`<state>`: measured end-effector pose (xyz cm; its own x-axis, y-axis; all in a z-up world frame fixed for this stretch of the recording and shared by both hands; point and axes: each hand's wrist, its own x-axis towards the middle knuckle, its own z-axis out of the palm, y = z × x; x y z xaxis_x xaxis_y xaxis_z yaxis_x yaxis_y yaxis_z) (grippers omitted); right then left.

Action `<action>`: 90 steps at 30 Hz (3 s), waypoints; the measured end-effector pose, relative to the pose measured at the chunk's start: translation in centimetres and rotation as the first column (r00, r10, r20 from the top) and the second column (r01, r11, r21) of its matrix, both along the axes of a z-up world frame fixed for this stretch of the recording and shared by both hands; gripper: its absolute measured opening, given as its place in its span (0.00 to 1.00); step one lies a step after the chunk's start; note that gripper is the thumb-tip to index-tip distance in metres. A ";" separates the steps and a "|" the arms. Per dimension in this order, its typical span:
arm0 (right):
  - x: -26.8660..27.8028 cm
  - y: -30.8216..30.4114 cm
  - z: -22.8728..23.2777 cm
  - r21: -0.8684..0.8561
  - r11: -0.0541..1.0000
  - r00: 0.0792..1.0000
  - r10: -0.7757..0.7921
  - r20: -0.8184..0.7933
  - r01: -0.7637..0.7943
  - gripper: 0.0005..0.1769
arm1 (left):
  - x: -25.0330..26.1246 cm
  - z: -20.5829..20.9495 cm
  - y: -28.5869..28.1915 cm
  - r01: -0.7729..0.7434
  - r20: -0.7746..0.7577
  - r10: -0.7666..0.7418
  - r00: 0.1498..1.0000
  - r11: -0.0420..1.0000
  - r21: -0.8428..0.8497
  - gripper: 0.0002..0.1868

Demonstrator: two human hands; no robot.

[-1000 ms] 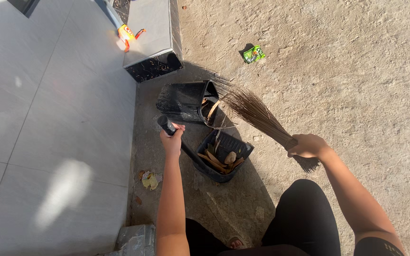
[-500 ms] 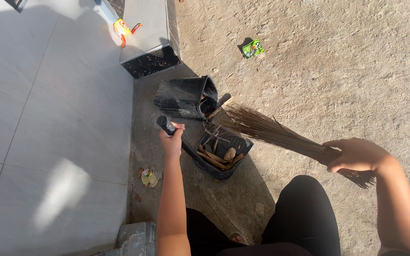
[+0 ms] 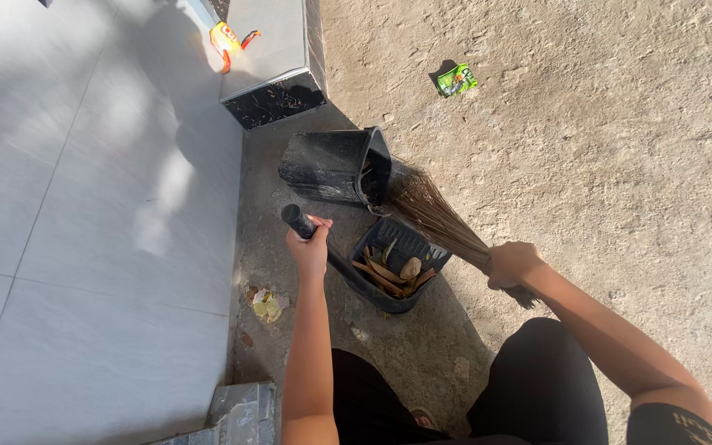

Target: The person sweeps dried leaves and trash from the ground into a dustpan using a stick broom and then empties the debris into a black trash bin.

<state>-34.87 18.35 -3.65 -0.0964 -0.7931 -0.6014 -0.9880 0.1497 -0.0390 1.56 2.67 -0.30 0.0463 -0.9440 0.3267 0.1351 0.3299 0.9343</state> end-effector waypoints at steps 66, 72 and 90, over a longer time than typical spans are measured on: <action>-18.9 -31.3 52.6 0.208 0.974 0.974 0.041 0.224 -0.088 0.35 | -12.9 34.0 -19.4 -0.293 -0.085 0.309 0.947 0.942 0.163 0.20; -21.0 -36.3 54.9 0.196 0.980 0.979 -0.083 0.187 0.046 0.40 | -16.3 34.6 -32.1 -0.237 0.001 0.248 0.969 0.926 0.295 0.19; -36.7 -43.6 45.1 0.250 0.860 0.874 -0.477 0.089 0.444 0.49 | -29.6 26.5 -43.1 -0.088 0.117 0.043 0.992 0.905 0.415 0.14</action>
